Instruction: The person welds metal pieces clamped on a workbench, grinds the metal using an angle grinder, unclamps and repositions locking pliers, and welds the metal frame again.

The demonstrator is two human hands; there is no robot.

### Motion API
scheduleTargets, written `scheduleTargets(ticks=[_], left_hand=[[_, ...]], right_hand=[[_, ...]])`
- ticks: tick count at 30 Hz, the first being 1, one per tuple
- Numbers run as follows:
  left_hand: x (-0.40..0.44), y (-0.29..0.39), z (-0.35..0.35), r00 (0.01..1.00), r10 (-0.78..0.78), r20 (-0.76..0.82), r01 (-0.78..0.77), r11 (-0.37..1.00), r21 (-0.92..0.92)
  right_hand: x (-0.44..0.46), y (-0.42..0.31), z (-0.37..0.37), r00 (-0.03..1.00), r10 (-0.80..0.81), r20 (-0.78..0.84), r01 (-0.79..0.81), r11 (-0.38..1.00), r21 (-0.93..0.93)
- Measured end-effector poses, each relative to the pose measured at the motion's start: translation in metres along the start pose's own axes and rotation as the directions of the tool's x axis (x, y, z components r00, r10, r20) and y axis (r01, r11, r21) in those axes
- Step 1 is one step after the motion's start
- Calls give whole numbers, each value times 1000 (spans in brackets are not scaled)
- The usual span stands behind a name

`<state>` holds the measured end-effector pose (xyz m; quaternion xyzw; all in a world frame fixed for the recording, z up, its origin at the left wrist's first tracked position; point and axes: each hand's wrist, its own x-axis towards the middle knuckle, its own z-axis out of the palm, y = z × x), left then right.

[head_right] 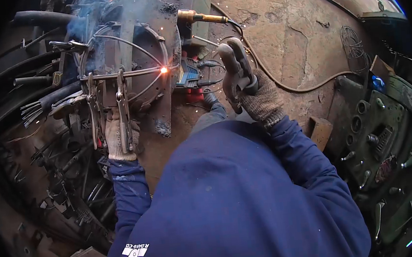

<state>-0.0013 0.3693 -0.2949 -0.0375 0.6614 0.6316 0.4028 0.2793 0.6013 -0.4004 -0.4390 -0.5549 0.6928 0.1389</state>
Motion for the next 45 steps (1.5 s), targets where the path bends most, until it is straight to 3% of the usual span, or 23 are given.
scheduleTargets(ticks=[3, 6, 8, 10, 13, 16, 18, 19, 20, 22, 24, 26, 28, 29, 30, 32, 34, 38, 40, 41, 45], left_hand=[[8, -8, -14, 1000, -17, 10, 18, 999, -39], [12, -15, -21, 1000, -22, -8, 20, 993, -113], [10, -13, -21, 999, -45, -17, 42, 992, -120], [9, -13, -21, 998, -49, -41, 44, 992, -118], [11, -17, -20, 994, -42, -103, 33, 995, -90], [11, -18, -3, 996, 5, -86, -14, 994, -111], [9, -14, 1, 998, -9, -56, 1, 991, -136], [-1, 2, 4, 991, -118, -58, 114, 991, -71], [0, 0, 9, 994, -79, -74, 70, 991, -111], [-1, -4, 20, 994, 44, -97, -65, 974, -217], [3, -7, 12, 999, 29, -25, -32, 986, -165], [3, -9, 12, 997, 53, -62, -58, 995, -75], [5, -9, 9, 995, 49, -90, -43, 997, 63], [8, -11, 9, 997, 57, -47, -56, 998, 24], [11, -13, 10, 998, 65, -7, -65, 998, -17], [-2, 3, 12, 997, 63, -33, -57, 985, 160], [13, -12, 11, 993, 109, -41, -103, 987, 120], [1, -2, 15, 992, 106, 65, -93, 980, -174], [6, -7, 15, 994, 88, 57, -81, 991, -105], [18, -18, 16, 992, 106, 67, -101, 992, -73], [27, -29, 18, 986, 128, 109, -123, 991, -50]], right_hand=[[10, -4, -13, 999, 3, 53, 5, 988, -153], [15, -3, -26, 1000, -19, 23, 21, 996, -83], [18, -6, -35, 997, -71, 15, 73, 986, -149], [22, -10, -43, 1000, 23, 22, -19, 985, -171], [24, -9, -53, 998, 5, 60, 4, 987, -159], [20, -15, -55, 999, -22, 38, 29, 978, -207], [16, -5, -53, 997, -80, 0, 79, 987, -142], [8, -16, -49, 999, -38, -18, 33, 974, -223], [0, -27, -45, 999, 2, -42, -15, 953, -304], [-5, -11, -41, 999, -20, -48, 9, 976, -218], [-12, 0, -37, 990, -102, -96, 87, 984, -154], [-24, -2, -28, 984, -123, -128, 96, 975, -203], [-40, -9, -13, 972, -56, -228, 19, 987, -162], [-43, -5, -5, 960, -164, -228, 154, 986, -62], [-45, 2, -3, 956, -182, -228, 166, 982, -88], [-51, 18, -7, 923, -236, -303, 204, 970, -134], [-63, 26, -12, 931, -190, -311, 161, 980, -118], [-81, 19, -11, 901, -159, -404, 123, 986, -113], [-91, 14, -5, 884, -140, -446, 112, 990, -88], [-95, 8, -9, 931, -105, -349, 109, 994, -8], [-103, -3, 8, 899, -151, -412, 140, 989, -57]])
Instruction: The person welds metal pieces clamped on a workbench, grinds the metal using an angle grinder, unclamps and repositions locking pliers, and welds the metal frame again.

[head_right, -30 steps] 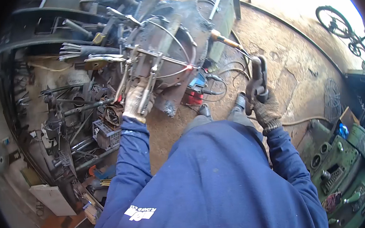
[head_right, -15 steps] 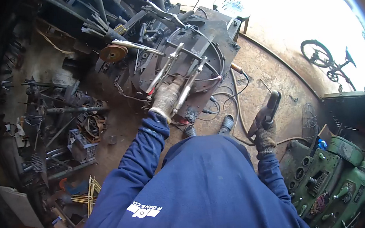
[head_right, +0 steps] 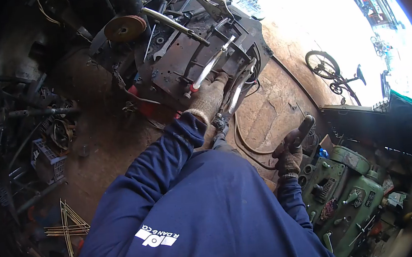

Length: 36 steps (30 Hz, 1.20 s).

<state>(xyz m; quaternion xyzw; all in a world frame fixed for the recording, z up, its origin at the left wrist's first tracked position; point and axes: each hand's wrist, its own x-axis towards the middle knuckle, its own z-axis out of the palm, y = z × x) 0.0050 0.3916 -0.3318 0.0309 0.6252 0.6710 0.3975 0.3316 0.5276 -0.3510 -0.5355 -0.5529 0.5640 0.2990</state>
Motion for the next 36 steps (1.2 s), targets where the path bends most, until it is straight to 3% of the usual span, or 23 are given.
scheduleTargets(ticks=[2, 4, 7, 9, 11, 14, 16, 21, 23, 25, 30, 32, 36], left_hand=[[-4, 8, -1, 1000, -8, -2, 8, 1000, -2], [-8, 18, -3, 985, -172, -17, 172, 974, 148], [-10, 24, -1, 972, -227, -62, 235, 944, 229], [3, 3, 2, 976, -214, -38, 218, 958, 184], [1, 7, 1, 980, -198, -15, 198, 971, 136], [-9, 20, -2, 980, -200, -13, 200, 970, 136], [-11, 23, -4, 979, -201, 17, 199, 976, 89], [-11, 24, -5, 985, -172, 7, 169, 978, 124], [-11, 23, -6, 979, -203, 18, 197, 967, 158], [-1, 8, -3, 991, -129, 39, 127, 990, 64], [-15, 28, -4, 979, -204, -19, 205, 973, 108], [-8, 15, -2, 988, -150, -38, 153, 983, 104], [1, 4, -1, 974, -225, 11, 225, 973, 47]], right_hand=[[0, -3, 1, 1000, -9, 12, 10, 999, -50], [-5, -11, 7, 1000, 1, 17, 0, 1000, -25], [-7, -6, 9, 1000, -3, 17, 4, 999, -32], [-9, -4, 9, 1000, -24, 10, 25, 997, -75], [-11, -6, 15, 1000, 3, 6, -3, 1000, 28], [-10, -9, 17, 1000, -9, -18, 8, 997, -80], [-5, -10, 16, 1000, -3, -17, 2, 999, -43], [2, -11, 13, 999, 18, 35, -17, 1000, -2], [-8, -20, 25, 1000, -5, -15, 4, 997, -77], [-9, -14, 25, 1000, -10, -29, 7, 995, -97], [-7, 2, 17, 999, -15, -40, 10, 990, -140], [-3, 8, 12, 1000, 27, 15, -27, 1000, 8], [-6, 6, 10, 999, -3, 35, 3, 1000, -3]])
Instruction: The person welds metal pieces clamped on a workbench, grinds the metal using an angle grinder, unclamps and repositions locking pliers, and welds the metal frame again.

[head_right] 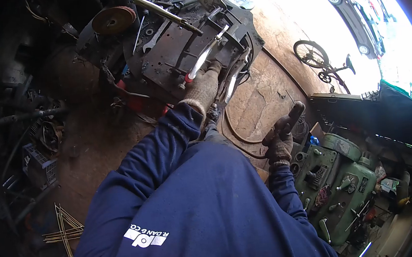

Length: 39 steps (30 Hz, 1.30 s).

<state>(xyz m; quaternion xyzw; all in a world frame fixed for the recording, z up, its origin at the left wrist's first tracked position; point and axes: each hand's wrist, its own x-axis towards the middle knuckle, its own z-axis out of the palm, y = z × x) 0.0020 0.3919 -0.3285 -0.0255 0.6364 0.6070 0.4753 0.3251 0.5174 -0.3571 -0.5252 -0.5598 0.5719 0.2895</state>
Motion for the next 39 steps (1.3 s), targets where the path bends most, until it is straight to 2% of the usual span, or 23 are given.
scheduleTargets(ticks=[3, 5, 6, 12, 14, 16, 17, 18, 19, 20, 21, 23, 24, 26, 29, 30, 31, 33, 35, 36, 37, 38, 39], left_hand=[[-9, 9, -4, 999, 18, -43, -14, 997, 82], [-26, 20, -10, 1000, -13, 9, 13, 999, 42], [-33, 26, -13, 999, 17, 43, -20, 998, 66], [-38, 33, -11, 999, 34, -17, -33, 996, 79], [-41, 36, -10, 1000, 12, -24, -11, 1000, 27], [-17, 13, -6, 991, 50, -122, -49, 999, 16], [-19, 12, -4, 982, 61, -177, -55, 998, 41], [-27, 19, -3, 983, 33, -178, -23, 998, 58], [-32, 27, -3, 983, 7, -184, 7, 997, 75], [-22, 18, -5, 975, 88, -204, -71, 994, 87], [-19, 11, -7, 970, 71, -233, -38, 989, 143], [-30, 24, -2, 973, 17, -232, -13, 1000, 19], [-33, 29, 1, 971, -21, -238, 10, 999, -46], [-26, 19, -6, 966, -116, -230, 120, 993, 7], [-22, 5, -10, 982, 8, -190, -27, 995, -97], [-24, 6, -4, 978, 53, -202, -88, 982, -169], [-27, 7, -2, 970, 69, -232, -109, 980, -167], [-32, 6, 0, 970, 104, -220, -147, 970, -191], [-30, 4, 3, 943, 165, -290, -198, 977, -86], [-31, 4, 4, 949, 125, -291, -184, 966, -184], [-32, 1, 3, 955, 87, -285, -170, 944, -282], [-22, -23, -12, 934, 301, -193, -346, 896, -277], [-26, -13, -10, 928, 308, -210, -358, 894, -272]], right_hand=[[-3, -15, 8, 993, 30, -116, -43, 994, -105], [10, -8, -5, 990, -138, 3, 138, 990, 2], [13, -19, -2, 990, -139, 2, 139, 990, 2], [76, -141, 10, 864, -424, 271, 440, 898, 0], [111, -179, 8, 907, -412, 89, 421, 884, -201], [158, -221, 6, 854, -514, 75, 509, 798, -324], [165, -260, 22, 803, -556, 216, 596, 733, -329], [203, -274, 15, 824, -559, 94, 549, 744, -381], [217, -302, 29, 789, -591, 169, 600, 681, -420], [231, -329, 42, 748, -617, 244, 651, 612, -448], [241, -351, 56, 752, -601, 270, 654, 631, -418], [261, -393, 84, 758, -567, 321, 652, 668, -358], [280, -410, 99, 723, -574, 383, 686, 660, -305], [337, -438, 126, 580, -644, 500, 806, 545, -232], [362, -473, 193, 439, -703, 560, 895, 397, -203], [352, -485, 206, 581, -590, 560, 808, 498, -314], [289, -483, 225, 581, -679, 448, 806, 558, -200], [341, -494, 276, 588, -628, 510, 768, 631, -107], [302, -488, 301, 530, -703, 474, 765, 638, 89], [317, -488, 327, 541, -690, 482, 756, 650, 82], [313, -492, 344, 452, -724, 521, 853, 522, -15], [323, -490, 366, 441, -729, 524, 853, 522, 8], [342, -480, 395, 138, -876, 462, 987, 158, 6]])
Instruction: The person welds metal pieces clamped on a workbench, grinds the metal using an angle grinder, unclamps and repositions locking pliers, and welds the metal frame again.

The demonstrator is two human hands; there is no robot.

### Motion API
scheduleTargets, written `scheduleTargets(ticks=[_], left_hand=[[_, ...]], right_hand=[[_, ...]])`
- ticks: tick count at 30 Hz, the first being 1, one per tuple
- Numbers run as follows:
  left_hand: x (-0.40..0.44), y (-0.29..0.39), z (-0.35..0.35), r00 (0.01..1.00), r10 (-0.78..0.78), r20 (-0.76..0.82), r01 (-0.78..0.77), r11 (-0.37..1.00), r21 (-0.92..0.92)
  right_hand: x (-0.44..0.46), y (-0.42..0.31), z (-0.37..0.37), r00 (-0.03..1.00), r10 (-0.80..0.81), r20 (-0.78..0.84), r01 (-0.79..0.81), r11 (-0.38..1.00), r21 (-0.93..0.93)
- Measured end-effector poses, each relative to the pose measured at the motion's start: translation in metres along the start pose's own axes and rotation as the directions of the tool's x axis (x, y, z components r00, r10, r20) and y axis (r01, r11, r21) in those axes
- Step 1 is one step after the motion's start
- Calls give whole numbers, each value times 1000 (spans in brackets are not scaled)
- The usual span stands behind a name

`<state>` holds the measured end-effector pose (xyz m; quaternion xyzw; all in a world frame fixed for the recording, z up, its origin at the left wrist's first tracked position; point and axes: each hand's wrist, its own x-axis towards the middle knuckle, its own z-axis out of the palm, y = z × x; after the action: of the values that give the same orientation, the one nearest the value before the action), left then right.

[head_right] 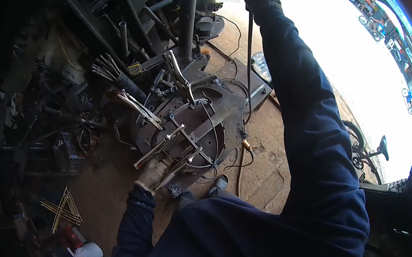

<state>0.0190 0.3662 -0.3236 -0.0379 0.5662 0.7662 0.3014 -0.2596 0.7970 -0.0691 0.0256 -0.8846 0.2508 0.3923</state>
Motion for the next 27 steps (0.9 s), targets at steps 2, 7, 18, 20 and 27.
scheduleTargets(ticks=[2, 7, 18, 20, 27], left_hand=[[-7, 26, 22, 973, -214, -80, 216, 976, 12], [10, -25, -28, 968, -185, 169, 241, 874, -422], [3, 4, 2, 986, -163, -26, 164, 986, 40], [-3, 20, 15, 987, -155, -40, 158, 982, 102], [-4, 43, 25, 985, -174, 0, 167, 947, 275]], right_hand=[[3, -34, 12, 971, 209, 111, -229, 952, 205], [27, -27, 80, 998, 35, -61, -27, 991, 128], [-39, -70, 69, 843, 379, 382, -501, 811, 302], [-38, -35, 96, 864, 269, 425, -440, 814, 380], [-113, -72, 29, 907, 364, 212, -393, 912, 114]])
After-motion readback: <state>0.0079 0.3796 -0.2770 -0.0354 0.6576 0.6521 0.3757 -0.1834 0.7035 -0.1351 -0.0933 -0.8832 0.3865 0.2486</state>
